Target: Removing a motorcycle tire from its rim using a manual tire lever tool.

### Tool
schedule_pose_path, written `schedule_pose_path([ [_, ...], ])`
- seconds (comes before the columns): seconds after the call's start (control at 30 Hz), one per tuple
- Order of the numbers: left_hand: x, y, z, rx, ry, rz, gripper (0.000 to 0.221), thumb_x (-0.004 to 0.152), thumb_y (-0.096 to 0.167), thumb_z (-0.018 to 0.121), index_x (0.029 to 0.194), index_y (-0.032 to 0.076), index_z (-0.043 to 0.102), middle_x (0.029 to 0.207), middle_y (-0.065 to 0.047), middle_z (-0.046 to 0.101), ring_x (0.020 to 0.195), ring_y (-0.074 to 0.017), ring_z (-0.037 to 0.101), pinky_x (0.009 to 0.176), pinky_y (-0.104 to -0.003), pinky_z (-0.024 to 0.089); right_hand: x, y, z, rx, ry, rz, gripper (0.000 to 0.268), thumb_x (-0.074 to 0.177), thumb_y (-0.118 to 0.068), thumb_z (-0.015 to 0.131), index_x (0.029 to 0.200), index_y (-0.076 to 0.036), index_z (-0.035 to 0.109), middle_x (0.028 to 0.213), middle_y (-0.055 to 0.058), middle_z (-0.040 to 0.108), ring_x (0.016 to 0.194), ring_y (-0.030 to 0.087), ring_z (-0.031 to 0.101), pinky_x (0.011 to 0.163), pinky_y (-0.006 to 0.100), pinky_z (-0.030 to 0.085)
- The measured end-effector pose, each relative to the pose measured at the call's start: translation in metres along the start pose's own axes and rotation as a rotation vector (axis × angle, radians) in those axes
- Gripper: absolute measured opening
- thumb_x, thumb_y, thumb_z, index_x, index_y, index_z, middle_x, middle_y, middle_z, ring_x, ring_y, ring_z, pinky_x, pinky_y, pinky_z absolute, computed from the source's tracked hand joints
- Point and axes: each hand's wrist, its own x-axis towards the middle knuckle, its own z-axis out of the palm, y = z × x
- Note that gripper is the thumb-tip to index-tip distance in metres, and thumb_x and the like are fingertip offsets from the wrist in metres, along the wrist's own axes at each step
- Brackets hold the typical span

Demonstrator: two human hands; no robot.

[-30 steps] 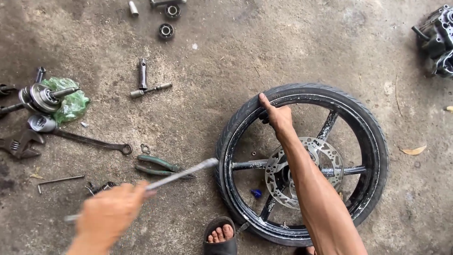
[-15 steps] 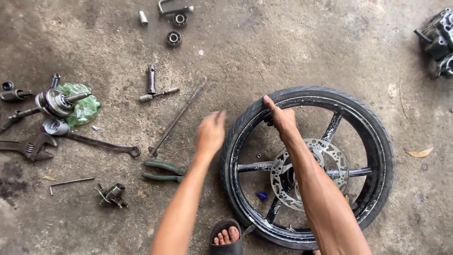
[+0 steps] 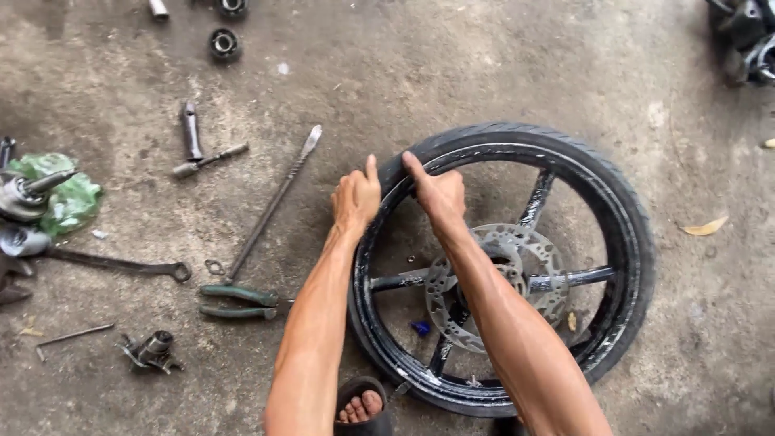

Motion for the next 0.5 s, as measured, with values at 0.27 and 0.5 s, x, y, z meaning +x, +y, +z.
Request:
schedule_pose_path([
  [0.27, 0.040, 0.022, 0.004, -0.040, -0.226, 0.169, 0.081, 0.105, 0.054, 0.023, 0.125, -0.010, 0.067, 0.132, -0.036, 0.061, 0.134, -0.0497, 0.050, 0.114, -0.061, 0.035, -0.003, 0.001, -0.198, -0.249, 0.105, -0.803, 0.040, 0.102, -0.031, 0.061, 0.098, 0.007, 0.072, 0.092, 0.033, 0.070, 0.095, 0.052, 0.065, 0.080, 0.059, 0.047],
  [0.5, 0.049, 0.166, 0.020, 0.217, -0.335, 0.321, 0.080, 0.102, 0.058, 0.027, 0.126, -0.008, 0.066, 0.131, -0.035, 0.061, 0.133, -0.0476, 0.051, 0.114, -0.062, 0.035, 0.107, 0.017, -0.252, -0.472, -0.252, -0.341, 0.094, 0.098, -0.073, 0.028, 0.092, 0.007, 0.076, 0.100, 0.033, 0.073, 0.111, 0.051, 0.065, 0.100, 0.058, 0.045],
])
